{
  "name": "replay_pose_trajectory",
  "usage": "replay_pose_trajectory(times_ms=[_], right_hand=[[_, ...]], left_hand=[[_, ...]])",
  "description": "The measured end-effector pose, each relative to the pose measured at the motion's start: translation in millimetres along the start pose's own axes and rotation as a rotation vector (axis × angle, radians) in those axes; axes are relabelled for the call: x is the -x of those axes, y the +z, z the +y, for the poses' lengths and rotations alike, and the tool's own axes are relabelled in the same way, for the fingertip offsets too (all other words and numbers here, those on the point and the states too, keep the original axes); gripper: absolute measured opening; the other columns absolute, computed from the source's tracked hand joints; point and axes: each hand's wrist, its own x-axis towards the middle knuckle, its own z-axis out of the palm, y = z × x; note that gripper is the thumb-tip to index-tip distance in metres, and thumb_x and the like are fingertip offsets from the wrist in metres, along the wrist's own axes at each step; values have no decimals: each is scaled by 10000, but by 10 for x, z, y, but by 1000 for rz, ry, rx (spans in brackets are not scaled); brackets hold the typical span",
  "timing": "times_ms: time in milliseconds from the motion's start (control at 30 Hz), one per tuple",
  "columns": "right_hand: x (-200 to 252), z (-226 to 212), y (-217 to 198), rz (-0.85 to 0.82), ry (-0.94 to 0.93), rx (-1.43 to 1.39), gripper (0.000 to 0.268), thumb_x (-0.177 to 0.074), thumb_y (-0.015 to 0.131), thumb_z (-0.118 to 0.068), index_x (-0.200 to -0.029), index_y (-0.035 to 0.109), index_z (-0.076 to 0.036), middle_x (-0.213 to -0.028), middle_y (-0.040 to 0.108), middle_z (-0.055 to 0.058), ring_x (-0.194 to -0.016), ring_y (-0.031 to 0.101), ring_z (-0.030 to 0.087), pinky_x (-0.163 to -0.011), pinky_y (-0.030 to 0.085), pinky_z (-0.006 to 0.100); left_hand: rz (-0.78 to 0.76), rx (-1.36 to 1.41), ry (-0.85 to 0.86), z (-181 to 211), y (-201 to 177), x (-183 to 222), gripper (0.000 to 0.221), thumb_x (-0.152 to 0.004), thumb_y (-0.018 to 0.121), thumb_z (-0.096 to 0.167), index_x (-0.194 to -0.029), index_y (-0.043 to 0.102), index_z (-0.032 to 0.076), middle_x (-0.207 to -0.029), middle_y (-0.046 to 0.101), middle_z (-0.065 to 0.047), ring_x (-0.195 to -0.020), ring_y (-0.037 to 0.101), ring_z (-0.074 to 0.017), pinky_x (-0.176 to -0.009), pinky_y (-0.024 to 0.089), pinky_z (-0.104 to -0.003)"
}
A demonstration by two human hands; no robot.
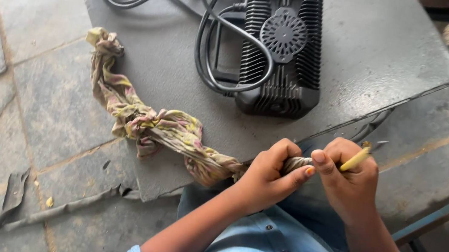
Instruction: Cleaning the fins of a motorcycle electronic component using a screwdriver and a cloth.
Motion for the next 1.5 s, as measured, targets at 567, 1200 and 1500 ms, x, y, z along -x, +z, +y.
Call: replay_pose_trajectory(times_ms=[567,1200,1500], right_hand=[[114,183,-14,-197,195,-155,457,-848,794,-230,-1217,643,-6,-943,615,-3,-606,375,13,-484,319,199],[198,513,138,21,478,-364,350,-1047,593,-297,-790,586,-60,-664,489,-37,-585,427,46,-508,359,224],[211,242,125,-77,199,-102,253,-997,726,-271,-1051,672,-30,-880,622,1,-735,505,43,-646,421,188]], left_hand=[[112,-91,-7,-91,-92,121,143,-1020,670,155,-1090,669,31,-836,656,-42,-701,582,-73,-629,493,-253],[140,-586,191,113,-40,31,204,-962,718,176,-1122,646,73,-905,699,-119,-771,699,-310,-665,548,-399],[223,-136,-132,-148,-5,146,164,-1037,666,190,-1090,688,37,-925,732,-103,-816,698,-161,-727,565,-307]])
